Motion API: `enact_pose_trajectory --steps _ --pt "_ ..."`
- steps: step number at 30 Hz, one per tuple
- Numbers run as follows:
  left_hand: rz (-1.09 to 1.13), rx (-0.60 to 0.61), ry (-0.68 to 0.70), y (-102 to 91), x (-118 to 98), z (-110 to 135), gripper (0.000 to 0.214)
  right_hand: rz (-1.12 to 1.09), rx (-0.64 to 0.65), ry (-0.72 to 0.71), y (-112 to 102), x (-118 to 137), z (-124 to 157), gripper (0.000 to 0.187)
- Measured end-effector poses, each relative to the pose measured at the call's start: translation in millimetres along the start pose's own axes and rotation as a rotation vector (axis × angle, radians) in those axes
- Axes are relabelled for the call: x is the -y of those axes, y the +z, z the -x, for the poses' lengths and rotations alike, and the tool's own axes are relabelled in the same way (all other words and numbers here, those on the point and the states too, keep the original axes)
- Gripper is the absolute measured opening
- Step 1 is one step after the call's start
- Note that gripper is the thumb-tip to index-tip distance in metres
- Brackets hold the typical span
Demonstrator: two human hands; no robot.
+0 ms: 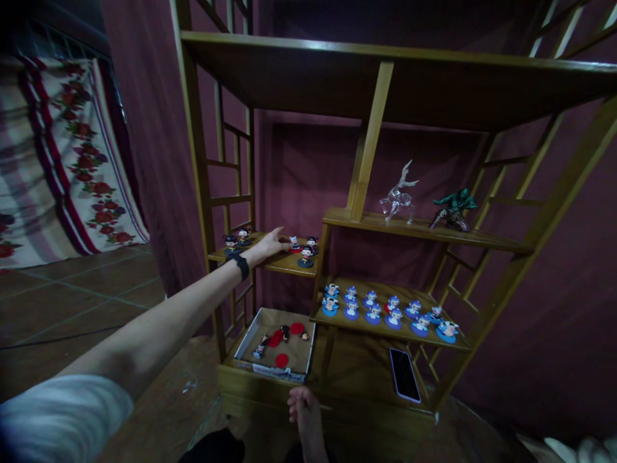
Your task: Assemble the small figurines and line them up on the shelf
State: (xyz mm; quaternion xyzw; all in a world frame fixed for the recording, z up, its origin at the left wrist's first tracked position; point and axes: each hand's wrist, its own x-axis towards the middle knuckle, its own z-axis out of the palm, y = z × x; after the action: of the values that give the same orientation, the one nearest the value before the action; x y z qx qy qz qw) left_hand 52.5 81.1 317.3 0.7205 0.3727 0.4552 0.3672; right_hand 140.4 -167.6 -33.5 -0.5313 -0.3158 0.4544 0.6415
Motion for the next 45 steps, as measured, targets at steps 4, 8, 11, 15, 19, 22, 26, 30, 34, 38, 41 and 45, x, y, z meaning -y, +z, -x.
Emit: enact_pose_trajectory --steps 4,8,11,15,19,22,26,30,34,38,41,45 --pt "0.042 -0.244 0.241 -16.0 -9.4 41.3 0.065 -0.04 0.015 0.007 -0.4 1.0 0.0 0.049" --pt "0.071 -0.43 0.28 -15.6 17.5 131.1 0.041 -0.03 -0.019 0.045 -0.3 9.7 5.4 0.037" --pt "0.083 -0.362 0.019 3.5 84.2 196.0 0.027 0.012 0.004 0.061 -1.1 14.4 8.3 0.031" --pt "0.21 -0.315 -0.407 31.4 192.6 245.1 0.014 0.065 0.04 0.05 -4.0 12.1 8.8 0.027" --pt "0.318 -0.379 -0.53 40.0 250.1 245.6 0.014 0.178 0.051 0.024 -7.1 4.7 2.6 0.024" --pt "0.352 -0.485 -0.53 37.3 260.4 224.0 0.016 0.288 0.07 -0.011 -5.4 0.1 -13.1 0.023" --pt "0.341 -0.523 -0.536 34.1 268.3 195.8 0.017 0.448 0.109 -0.077 7.2 -2.7 -52.1 0.021" --pt "0.358 -0.479 -0.57 33.6 279.1 181.7 0.018 0.638 0.123 -0.157 28.3 -3.8 -102.5 0.023" --pt "0.331 -0.404 -0.545 30.3 281.7 173.5 0.022 0.915 0.185 -0.187 46.9 -10.5 -142.9 0.024" --pt "0.41 -0.354 -0.561 26.3 277.8 170.8 0.024 1.25 0.272 -0.132 53.8 -27.6 -159.7 0.022" --pt "0.565 -0.294 -0.62 24.9 275.2 171.2 0.023 1.335 0.296 -0.101 52.7 -41.9 -163.0 0.034" --pt "0.701 -0.265 -0.693 22.6 275.0 170.9 0.023 1.309 0.287 -0.082 51.6 -53.3 -167.1 0.049"
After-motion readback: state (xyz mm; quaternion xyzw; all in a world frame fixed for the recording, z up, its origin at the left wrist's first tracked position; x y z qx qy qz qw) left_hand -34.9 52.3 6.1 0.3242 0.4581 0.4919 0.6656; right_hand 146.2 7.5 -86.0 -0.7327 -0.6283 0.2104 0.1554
